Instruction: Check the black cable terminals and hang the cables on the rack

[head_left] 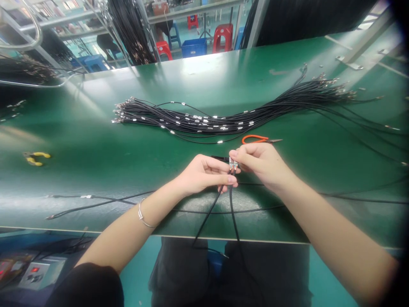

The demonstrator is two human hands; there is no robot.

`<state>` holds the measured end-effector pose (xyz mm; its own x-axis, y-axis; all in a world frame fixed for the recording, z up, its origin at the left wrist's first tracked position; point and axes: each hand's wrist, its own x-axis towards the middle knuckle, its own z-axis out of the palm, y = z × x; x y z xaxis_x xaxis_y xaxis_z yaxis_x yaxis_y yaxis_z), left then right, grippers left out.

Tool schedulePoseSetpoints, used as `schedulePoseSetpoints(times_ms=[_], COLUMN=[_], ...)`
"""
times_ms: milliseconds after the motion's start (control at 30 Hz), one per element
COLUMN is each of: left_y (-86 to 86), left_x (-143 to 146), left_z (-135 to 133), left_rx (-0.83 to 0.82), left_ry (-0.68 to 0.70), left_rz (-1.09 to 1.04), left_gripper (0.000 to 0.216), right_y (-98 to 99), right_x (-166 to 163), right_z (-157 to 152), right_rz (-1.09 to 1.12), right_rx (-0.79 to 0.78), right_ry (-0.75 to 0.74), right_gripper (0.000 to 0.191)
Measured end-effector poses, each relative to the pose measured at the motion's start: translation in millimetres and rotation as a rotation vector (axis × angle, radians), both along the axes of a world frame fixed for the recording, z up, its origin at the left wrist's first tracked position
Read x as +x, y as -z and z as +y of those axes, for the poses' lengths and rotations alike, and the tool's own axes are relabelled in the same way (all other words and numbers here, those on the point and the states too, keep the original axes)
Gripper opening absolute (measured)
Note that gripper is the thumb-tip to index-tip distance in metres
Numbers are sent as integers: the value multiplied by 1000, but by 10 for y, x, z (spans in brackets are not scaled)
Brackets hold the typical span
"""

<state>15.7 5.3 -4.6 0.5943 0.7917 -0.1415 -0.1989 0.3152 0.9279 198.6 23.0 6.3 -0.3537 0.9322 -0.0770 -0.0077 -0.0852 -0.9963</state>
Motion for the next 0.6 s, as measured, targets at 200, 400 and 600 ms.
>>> schedulePoseSetpoints(times_ms=[200, 400, 600], left_y=[28, 38, 32], left_x=[-4, 8, 13], left_z=[-14, -27, -36], left_rx=[-3, -32, -35], left_ry=[28, 36, 44], left_rz=[-35, -57, -67], left_gripper=[27, 27, 25], right_y=[51, 50, 49], right_x=[29, 44, 10], right_z=[32, 31, 22], right_rz=[44, 49, 42], right_rx=[-115, -158, -162], right_ry=[-86, -120, -130], right_gripper=[42, 41, 42])
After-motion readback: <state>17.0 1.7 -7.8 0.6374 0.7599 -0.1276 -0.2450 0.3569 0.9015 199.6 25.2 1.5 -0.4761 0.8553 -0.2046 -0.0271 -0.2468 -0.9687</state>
